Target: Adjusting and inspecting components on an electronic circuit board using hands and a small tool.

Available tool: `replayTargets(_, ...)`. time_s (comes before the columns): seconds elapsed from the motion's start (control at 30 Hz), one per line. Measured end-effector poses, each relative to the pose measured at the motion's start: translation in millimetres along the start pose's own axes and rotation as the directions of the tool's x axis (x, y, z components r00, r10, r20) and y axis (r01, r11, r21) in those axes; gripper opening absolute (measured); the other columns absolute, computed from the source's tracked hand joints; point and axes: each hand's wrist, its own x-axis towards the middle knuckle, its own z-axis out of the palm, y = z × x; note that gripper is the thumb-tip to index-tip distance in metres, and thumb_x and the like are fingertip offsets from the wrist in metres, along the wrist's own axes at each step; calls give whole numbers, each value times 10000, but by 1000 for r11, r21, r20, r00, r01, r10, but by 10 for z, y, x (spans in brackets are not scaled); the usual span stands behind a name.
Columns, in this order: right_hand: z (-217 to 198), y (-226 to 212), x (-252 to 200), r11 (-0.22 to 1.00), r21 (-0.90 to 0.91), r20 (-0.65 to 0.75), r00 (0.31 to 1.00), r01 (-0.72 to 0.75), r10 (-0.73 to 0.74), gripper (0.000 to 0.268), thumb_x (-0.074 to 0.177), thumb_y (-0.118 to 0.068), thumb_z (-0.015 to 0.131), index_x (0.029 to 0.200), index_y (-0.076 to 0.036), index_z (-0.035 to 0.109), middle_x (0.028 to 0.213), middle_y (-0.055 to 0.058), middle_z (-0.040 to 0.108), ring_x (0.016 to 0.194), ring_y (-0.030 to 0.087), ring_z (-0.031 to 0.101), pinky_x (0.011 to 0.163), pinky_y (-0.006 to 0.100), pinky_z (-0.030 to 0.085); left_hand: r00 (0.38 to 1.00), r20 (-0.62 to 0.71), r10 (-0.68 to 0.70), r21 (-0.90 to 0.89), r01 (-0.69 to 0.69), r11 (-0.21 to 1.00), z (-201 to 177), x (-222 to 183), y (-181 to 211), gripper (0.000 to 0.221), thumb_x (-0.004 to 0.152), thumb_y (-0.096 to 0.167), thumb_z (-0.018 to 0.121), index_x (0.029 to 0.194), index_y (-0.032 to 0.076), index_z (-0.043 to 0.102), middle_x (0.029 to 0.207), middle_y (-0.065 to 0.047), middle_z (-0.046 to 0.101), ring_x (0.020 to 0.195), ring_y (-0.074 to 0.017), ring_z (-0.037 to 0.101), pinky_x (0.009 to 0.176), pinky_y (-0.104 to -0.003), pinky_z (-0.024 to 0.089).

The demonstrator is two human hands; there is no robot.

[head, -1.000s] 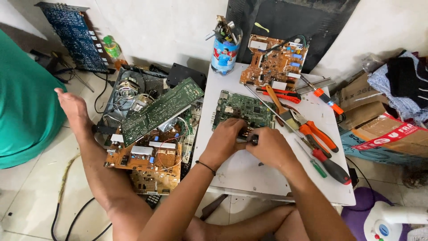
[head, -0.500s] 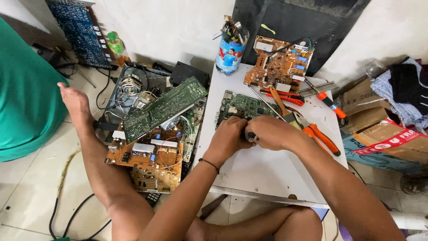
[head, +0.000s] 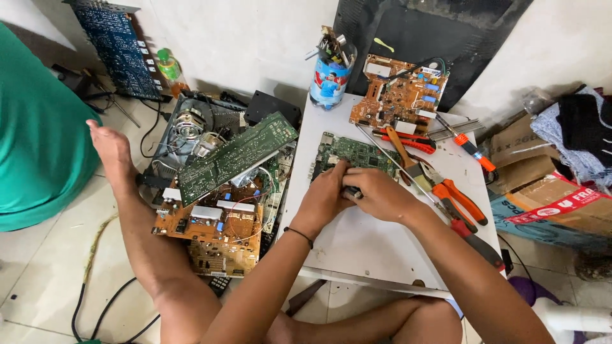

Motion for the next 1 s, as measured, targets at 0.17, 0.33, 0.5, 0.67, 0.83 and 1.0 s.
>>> replayTargets(0.17, 95, -2, -136, 994, 83, -60, 996, -67, 73, 389, 1007, -73, 565, 1391, -16, 580, 1330, 214, 642, 1239, 412, 615, 988, 535, 572, 999, -37, 35, 98, -31, 995, 87, 53, -31, 482, 746, 58, 829, 1162, 84, 588, 967, -158, 701, 986, -402, 720, 834, -425, 592)
replayTargets(0.33, 230, -294, -513, 968, 84, -232, 941, -235, 249, 351, 998, -118, 574, 1343, -61, 551, 1160, 205, 713, 1107, 403, 703, 888, 554, 614, 984, -59, 168, 227, -151, 962, 109, 19, -85, 457, 713, 173, 879, 1145, 161, 731, 954, -76, 737, 1033, -286, 686, 823, -408, 546)
replayTargets(0.5, 401, -162, -690, 912, 72, -375, 836, -403, 400, 252, 951, -218, 671, 1182, -122, 705, 1008, 110, 784, 953, 311, 772, 813, 439, 640, 973, -69, 220, 143, -208, 968, 135, -8, -86, 165, 850, 262, 800, 1008, 223, 821, 1006, -69, 756, 1094, -305, 657, 866, -428, 514)
replayTargets(0.67, 70, 125, -566, 932, -160, -365, 897, -325, 250, 209, 932, -134, 692, 1130, -100, 750, 986, 152, 741, 961, 338, 751, 829, 464, 622, 975, -61, 212, 147, -201, 968, 126, -24, -24, 170, 871, 272, 798, 1033, 227, 821, 1013, -50, 756, 1084, -288, 655, 875, -429, 511)
replayTargets(0.83, -99, 334, -388, 952, -147, -334, 920, -268, 207, 185, 924, -138, 711, 1089, -66, 754, 992, 182, 723, 976, 392, 734, 845, 507, 600, 973, -63, 222, 170, -209, 963, 123, -28, -29, 185, 888, 279, 785, 1068, 249, 813, 1029, -42, 753, 1095, -281, 654, 895, -416, 503)
replayTargets(1.0, -72, 500, -406, 934, 71, -402, 848, -349, 347, 179, 937, -153, 736, 1039, -11, 774, 934, 240, 752, 916, 403, 744, 800, 493, 608, 963, -63, 261, 249, -238, 939, 161, -12, -65, 200, 888, 283, 778, 1081, 240, 813, 1017, -46, 759, 1089, -267, 667, 884, -402, 512)
